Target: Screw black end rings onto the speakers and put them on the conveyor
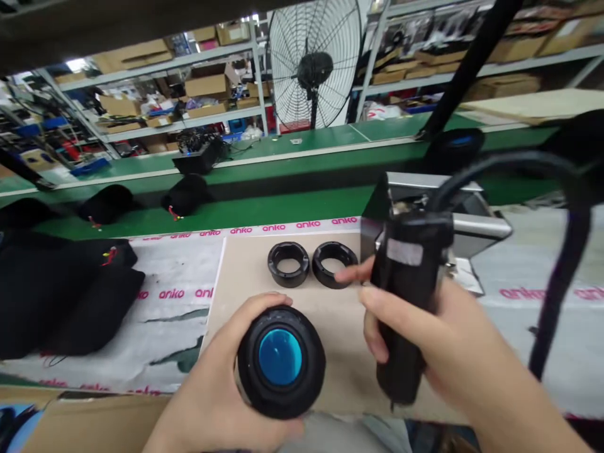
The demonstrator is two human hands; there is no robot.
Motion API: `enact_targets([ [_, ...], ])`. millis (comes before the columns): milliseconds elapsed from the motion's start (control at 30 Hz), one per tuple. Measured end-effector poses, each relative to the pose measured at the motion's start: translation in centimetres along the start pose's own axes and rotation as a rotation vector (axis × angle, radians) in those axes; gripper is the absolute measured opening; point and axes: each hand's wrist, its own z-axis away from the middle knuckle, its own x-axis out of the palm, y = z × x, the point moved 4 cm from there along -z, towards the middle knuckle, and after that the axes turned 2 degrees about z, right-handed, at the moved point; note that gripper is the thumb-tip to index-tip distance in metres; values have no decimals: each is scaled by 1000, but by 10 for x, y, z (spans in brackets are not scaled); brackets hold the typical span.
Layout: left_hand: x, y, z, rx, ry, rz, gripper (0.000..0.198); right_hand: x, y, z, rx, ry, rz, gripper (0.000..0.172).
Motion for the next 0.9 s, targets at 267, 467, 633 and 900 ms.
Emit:
enact_targets([
  [267, -9, -5, -9, 293, -99, -28, 110, 44, -47, -71, -251, -134, 731, 72],
  [467, -3, -14, 5, 255, -67, -67, 127, 80, -35, -81, -316, -125, 885, 68],
  [633, 6, -23, 15, 216, 154, 50, 125, 64, -46, -70, -356, -121, 843, 67],
  [900, 5, -13, -11, 254, 4, 266, 101, 7, -58, -7, -545, -189, 579, 64],
])
